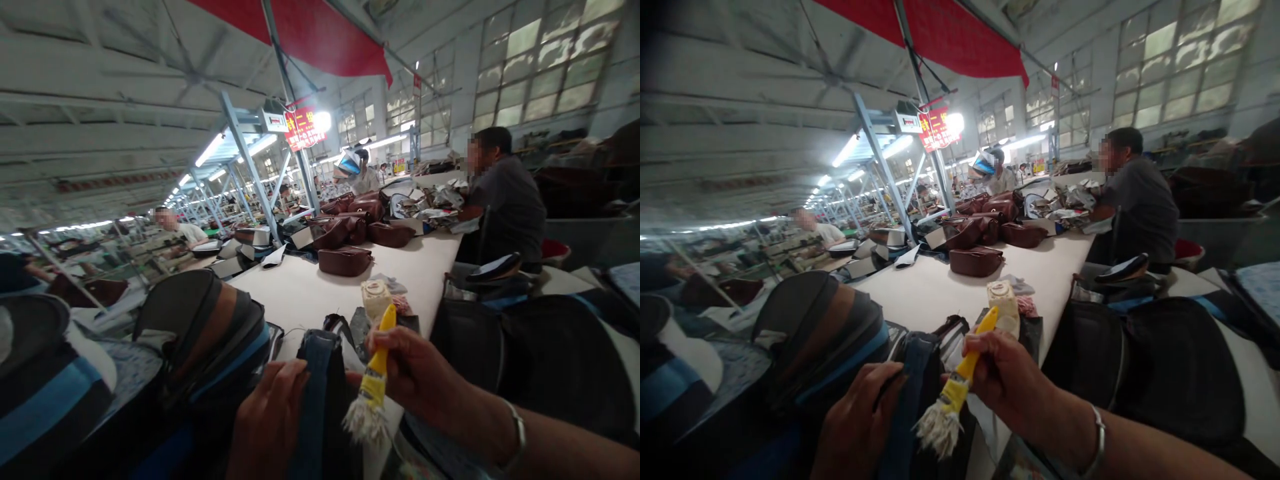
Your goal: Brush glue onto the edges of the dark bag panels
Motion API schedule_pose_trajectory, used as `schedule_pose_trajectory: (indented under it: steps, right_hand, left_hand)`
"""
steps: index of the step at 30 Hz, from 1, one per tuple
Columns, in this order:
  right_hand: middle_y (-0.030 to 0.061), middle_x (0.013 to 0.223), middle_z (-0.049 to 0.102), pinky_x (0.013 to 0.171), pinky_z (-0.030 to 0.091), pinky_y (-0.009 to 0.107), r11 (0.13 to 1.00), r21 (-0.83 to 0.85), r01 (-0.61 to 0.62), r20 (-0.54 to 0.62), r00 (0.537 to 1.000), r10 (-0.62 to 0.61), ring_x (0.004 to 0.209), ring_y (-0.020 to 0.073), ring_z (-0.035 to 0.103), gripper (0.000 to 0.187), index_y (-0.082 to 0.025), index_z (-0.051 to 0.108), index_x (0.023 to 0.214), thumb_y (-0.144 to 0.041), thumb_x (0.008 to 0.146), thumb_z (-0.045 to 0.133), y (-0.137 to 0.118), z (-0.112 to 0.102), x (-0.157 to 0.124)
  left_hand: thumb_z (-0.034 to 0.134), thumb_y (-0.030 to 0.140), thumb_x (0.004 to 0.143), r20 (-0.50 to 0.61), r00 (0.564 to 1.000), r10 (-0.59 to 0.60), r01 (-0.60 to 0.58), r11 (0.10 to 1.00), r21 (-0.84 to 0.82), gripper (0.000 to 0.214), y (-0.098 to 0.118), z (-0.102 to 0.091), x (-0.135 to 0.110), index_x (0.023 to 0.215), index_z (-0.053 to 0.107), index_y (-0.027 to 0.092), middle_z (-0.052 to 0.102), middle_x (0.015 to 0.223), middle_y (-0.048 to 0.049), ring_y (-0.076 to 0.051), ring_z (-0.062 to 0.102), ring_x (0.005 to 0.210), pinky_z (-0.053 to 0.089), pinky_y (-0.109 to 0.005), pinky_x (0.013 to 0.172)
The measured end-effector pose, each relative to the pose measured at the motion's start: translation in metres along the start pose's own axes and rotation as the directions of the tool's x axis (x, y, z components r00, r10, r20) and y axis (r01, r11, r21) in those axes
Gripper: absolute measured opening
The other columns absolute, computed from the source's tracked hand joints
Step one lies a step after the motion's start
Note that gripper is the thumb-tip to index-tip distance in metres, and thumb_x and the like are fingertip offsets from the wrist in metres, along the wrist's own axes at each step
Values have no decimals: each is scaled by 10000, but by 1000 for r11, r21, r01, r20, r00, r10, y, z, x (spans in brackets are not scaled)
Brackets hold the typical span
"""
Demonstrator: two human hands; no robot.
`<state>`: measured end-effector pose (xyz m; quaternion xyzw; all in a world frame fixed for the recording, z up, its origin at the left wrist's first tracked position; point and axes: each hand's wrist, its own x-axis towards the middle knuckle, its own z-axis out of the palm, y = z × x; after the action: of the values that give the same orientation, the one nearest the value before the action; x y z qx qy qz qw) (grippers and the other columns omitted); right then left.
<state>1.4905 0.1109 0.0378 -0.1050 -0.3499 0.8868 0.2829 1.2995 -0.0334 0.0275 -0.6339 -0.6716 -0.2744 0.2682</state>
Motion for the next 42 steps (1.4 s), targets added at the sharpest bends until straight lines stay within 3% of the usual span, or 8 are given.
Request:
schedule_pose_trajectory:
  steps: [7, 10, 15, 21, 29, 33, 36, 42]
  right_hand:
    - [-96, 406, 470, 616, 497, 293, 945, 319, -71, 26, 997, 66, 323, 28, 256, 162, -181, 599, 647, -281, 713, 708, 33, 12, 14]
    - [-95, 408, 466, 565, 470, 269, 942, 325, -83, 38, 996, 75, 329, 32, 256, 177, -185, 596, 648, -300, 712, 714, 41, 17, 18]
    - [-89, 420, 447, 448, 367, 234, 951, 304, -60, 14, 998, 59, 341, 41, 248, 203, -191, 584, 634, -329, 701, 717, 54, 20, 22]
    - [-78, 447, 440, 396, 280, 230, 971, 235, -33, 11, 999, 32, 366, 50, 251, 243, -191, 574, 633, -355, 669, 750, 55, 18, 26]
    - [-88, 474, 461, 476, 370, 204, 956, 279, 91, -39, 996, -84, 401, 33, 258, 225, -166, 589, 676, -335, 749, 719, 41, 14, 28]
    - [-70, 537, 487, 442, 281, 181, 911, 23, 412, -186, 897, -401, 483, 55, 361, 243, -168, 604, 737, -324, 715, 789, 12, 9, 37]
    - [-72, 561, 480, 434, 256, 205, 850, -221, 479, -99, 856, -508, 494, 70, 360, 270, -173, 617, 819, -373, 732, 777, 1, 10, 44]
    - [-38, 681, 553, 587, 406, 249, 629, -483, 609, 145, 764, -629, 643, 115, 490, 194, -191, 608, 837, -376, 836, 667, -9, 16, 47]
  left_hand:
    - [629, 506, 799, 26, 989, -148, 142, 979, 145, 466, 4, -7, -19, 1160, 586, 213, 509, 1344, -155, -339, 540, 1205, 552, -534, 916]
    - [721, 376, 678, 26, 987, -157, 142, 943, 302, 533, 16, -9, -22, 1150, 593, 165, 454, 1398, -201, -430, 493, 1202, 491, -650, 936]
    - [636, 236, 738, 77, 969, -233, 214, 957, 197, 617, 25, 2, -28, 1319, 472, 108, 519, 1257, -186, -320, 575, 1151, 580, -464, 924]
    - [663, 252, 737, 24, 905, -425, 424, 905, 38, 561, 34, 2, -20, 1272, 537, 140, 540, 1132, -133, -272, 631, 1017, 599, -435, 864]
    - [501, 314, 895, 136, 880, -456, 464, 886, -28, 339, 39, -13, -9, 1160, 612, 134, 576, 1013, -103, -223, 640, 939, 583, -392, 838]
    - [447, 344, 927, 65, 863, -501, 485, 858, 168, 349, 41, -10, -7, 1172, 589, 141, 597, 1039, -111, -245, 650, 915, 574, -395, 762]
    - [453, 434, 931, 54, 850, -524, 501, 836, 226, 381, 44, -8, 0, 1143, 604, 155, 622, 1024, -111, -261, 652, 888, 554, -394, 721]
    - [475, 437, 927, 225, 835, -503, 548, 797, -254, 322, 38, -10, 11, 944, 685, 193, 657, 843, -45, -195, 631, 805, 511, -326, 739]
